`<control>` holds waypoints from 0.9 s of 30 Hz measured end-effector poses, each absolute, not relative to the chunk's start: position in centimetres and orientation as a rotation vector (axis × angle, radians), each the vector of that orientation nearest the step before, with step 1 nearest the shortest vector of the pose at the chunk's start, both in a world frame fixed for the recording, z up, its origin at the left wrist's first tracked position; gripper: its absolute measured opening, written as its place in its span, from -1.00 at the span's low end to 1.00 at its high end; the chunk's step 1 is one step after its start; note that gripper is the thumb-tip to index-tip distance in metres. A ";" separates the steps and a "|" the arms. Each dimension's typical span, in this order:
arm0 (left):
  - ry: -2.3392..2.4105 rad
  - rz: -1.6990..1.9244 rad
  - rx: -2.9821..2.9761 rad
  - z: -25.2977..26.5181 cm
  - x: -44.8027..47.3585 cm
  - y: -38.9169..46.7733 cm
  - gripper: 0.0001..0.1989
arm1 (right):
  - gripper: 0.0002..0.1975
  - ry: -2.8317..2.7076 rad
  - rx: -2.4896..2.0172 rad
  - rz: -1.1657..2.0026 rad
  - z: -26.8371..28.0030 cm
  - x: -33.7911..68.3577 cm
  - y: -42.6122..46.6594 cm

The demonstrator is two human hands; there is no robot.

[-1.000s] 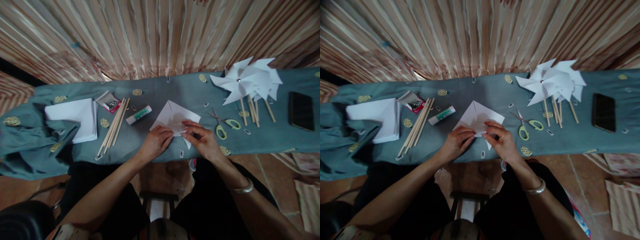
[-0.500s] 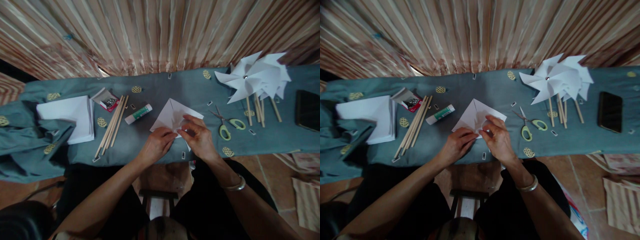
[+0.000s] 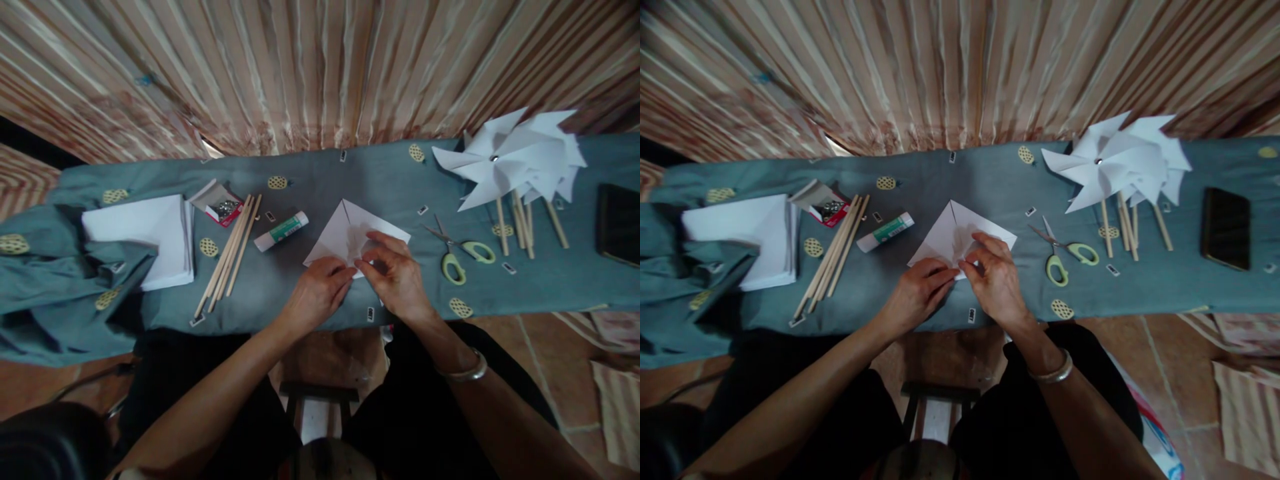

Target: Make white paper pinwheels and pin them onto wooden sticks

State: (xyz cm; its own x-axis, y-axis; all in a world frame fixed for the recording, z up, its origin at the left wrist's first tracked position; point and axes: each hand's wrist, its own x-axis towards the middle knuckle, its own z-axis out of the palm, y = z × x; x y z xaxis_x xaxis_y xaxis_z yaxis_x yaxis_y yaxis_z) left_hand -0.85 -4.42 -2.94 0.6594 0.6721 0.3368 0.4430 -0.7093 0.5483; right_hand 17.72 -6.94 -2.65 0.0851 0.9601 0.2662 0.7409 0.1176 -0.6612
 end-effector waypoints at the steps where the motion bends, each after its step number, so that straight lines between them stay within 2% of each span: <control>1: 0.878 0.735 2.450 -3.0 -0.8 -4.4 -0.76 | -0.88 -1.700 -1.669 0.398 -2.7 17.7 -6.9; 27: 0.865 0.715 2.463 -2.9 -0.8 -4.2 -0.75 | -0.85 -1.703 -1.691 0.330 -2.7 17.5 -7.0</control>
State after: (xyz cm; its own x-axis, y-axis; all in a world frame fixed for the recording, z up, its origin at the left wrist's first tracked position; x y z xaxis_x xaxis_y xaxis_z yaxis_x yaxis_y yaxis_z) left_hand -0.78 -4.20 -2.91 0.6722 0.6660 0.3233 0.4434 -0.7119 0.5447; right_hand 17.51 -6.98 -2.66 0.1014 0.9496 0.2966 0.7703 0.1137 -0.6275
